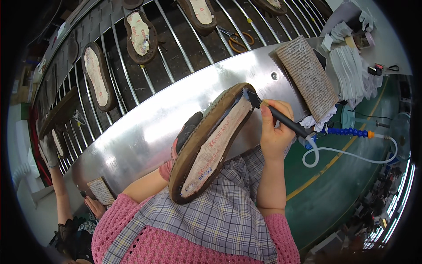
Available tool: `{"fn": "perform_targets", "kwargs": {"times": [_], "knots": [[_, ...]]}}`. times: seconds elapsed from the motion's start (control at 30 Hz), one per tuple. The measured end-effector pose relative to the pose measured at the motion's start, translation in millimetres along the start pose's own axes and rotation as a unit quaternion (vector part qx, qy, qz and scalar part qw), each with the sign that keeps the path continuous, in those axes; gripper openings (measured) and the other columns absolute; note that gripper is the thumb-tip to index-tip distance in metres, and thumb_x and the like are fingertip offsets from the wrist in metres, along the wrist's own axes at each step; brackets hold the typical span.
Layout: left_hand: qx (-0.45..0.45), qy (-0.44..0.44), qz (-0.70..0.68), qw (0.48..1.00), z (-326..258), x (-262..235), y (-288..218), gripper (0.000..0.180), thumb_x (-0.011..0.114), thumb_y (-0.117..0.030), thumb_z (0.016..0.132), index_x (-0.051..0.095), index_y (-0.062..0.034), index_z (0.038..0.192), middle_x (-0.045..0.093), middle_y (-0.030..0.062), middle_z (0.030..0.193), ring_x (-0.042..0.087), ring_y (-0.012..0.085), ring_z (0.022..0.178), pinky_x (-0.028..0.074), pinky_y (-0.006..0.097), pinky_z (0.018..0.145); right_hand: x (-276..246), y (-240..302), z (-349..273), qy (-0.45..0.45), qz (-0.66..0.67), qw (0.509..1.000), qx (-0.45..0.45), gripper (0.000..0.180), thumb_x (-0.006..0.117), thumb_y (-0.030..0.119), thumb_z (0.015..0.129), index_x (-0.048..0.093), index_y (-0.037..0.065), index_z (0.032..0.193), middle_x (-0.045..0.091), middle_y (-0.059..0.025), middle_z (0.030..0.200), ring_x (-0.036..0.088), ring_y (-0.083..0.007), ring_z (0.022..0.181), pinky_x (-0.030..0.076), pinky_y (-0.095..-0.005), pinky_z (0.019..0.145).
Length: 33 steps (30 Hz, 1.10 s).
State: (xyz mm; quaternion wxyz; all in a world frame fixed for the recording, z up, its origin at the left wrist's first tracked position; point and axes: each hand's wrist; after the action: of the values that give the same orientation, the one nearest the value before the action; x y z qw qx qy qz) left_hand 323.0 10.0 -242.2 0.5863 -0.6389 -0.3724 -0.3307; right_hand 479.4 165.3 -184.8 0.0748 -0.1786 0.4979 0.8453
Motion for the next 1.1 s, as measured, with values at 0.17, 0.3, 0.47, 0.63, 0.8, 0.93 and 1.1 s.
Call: {"fn": "perform_targets", "kwargs": {"times": [0.17,0.3,0.47,0.63,0.8,0.93,1.1], "knots": [[-0.001,0.001,0.002,1.000,0.5,1.1,0.2,0.066,0.065,-0.016,0.089,0.029,-0.0056,0.144,0.046,0.0161,0.136,0.052,0.0216,0.121,0.047,0.035,0.099,0.3,0.5,-2.8,0.005,-0.033,0.999,-0.021,0.017,0.075,0.007,0.079,0.066,0.003,0.092,0.063,-0.0049,0.084,0.053,-0.0137,0.069,0.038,-0.0244,0.051],[0.000,0.000,0.002,1.000,0.2,-0.2,-0.6,0.066,0.065,-0.016,0.089,0.029,-0.0057,0.144,0.046,0.0160,0.136,0.052,0.0216,0.121,0.047,0.035,0.099,-2.4,8.9,-6.5,0.031,0.006,0.999,-0.004,0.016,0.075,0.007,0.079,0.067,0.004,0.092,0.064,-0.0041,0.083,0.053,-0.0131,0.068,0.037,-0.0242,0.051],[0.003,0.000,-0.002,1.000,0.1,-0.4,0.6,0.066,0.065,-0.016,0.089,0.029,-0.0058,0.144,0.046,0.0158,0.136,0.052,0.0216,0.120,0.047,0.035,0.099,-7.3,13.9,-10.3,0.065,0.038,0.997,0.017,0.017,0.076,0.008,0.078,0.067,0.004,0.091,0.064,-0.0041,0.083,0.052,-0.0124,0.069,0.036,-0.0229,0.051],[0.010,-0.001,-0.015,1.000,1.6,-3.3,3.5,0.066,0.064,-0.016,0.089,0.029,-0.0059,0.144,0.046,0.0157,0.137,0.052,0.0215,0.120,0.047,0.035,0.099,-9.8,25.6,-16.2,0.100,0.073,0.992,0.028,0.017,0.076,0.008,0.077,0.067,0.004,0.091,0.063,-0.0052,0.082,0.056,-0.0163,0.073,0.043,-0.0256,0.058],[0.022,0.003,-0.026,0.999,4.2,-5.8,7.3,0.067,0.064,-0.016,0.089,0.029,-0.0060,0.145,0.045,0.0155,0.137,0.052,0.0215,0.120,0.047,0.035,0.099,-13.5,34.2,-20.6,0.141,0.074,0.987,-0.004,0.019,0.077,0.012,0.076,0.066,0.005,0.091,0.064,-0.0052,0.084,0.057,-0.0193,0.074,0.046,-0.0288,0.062],[0.038,-0.006,-0.015,0.999,3.0,-2.5,6.1,0.067,0.064,-0.017,0.089,0.028,-0.0061,0.145,0.045,0.0154,0.137,0.052,0.0215,0.120,0.047,0.035,0.099,-13.6,41.0,-22.7,0.156,0.060,0.984,-0.064,0.022,0.078,0.017,0.076,0.065,0.007,0.091,0.064,-0.0041,0.081,0.055,-0.0195,0.068,0.044,-0.0290,0.060],[0.024,0.013,-0.089,0.996,3.8,-7.6,8.6,0.064,0.064,-0.019,0.090,0.031,-0.0057,0.143,0.045,0.0152,0.137,0.052,0.0218,0.119,0.046,0.035,0.099,-18.6,54.6,-26.0,0.197,0.031,0.975,-0.098,0.027,0.078,0.019,0.076,0.063,0.009,0.095,0.063,-0.0041,0.083,0.054,-0.0191,0.066,0.044,-0.0297,0.058]]}}
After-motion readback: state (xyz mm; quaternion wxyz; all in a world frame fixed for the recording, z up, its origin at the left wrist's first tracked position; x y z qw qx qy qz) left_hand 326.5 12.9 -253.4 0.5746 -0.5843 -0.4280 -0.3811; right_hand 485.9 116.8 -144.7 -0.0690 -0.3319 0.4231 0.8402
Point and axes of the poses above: each hand's wrist, its own z-axis towards the middle knuckle, its own x-axis out of the palm, y = z × x
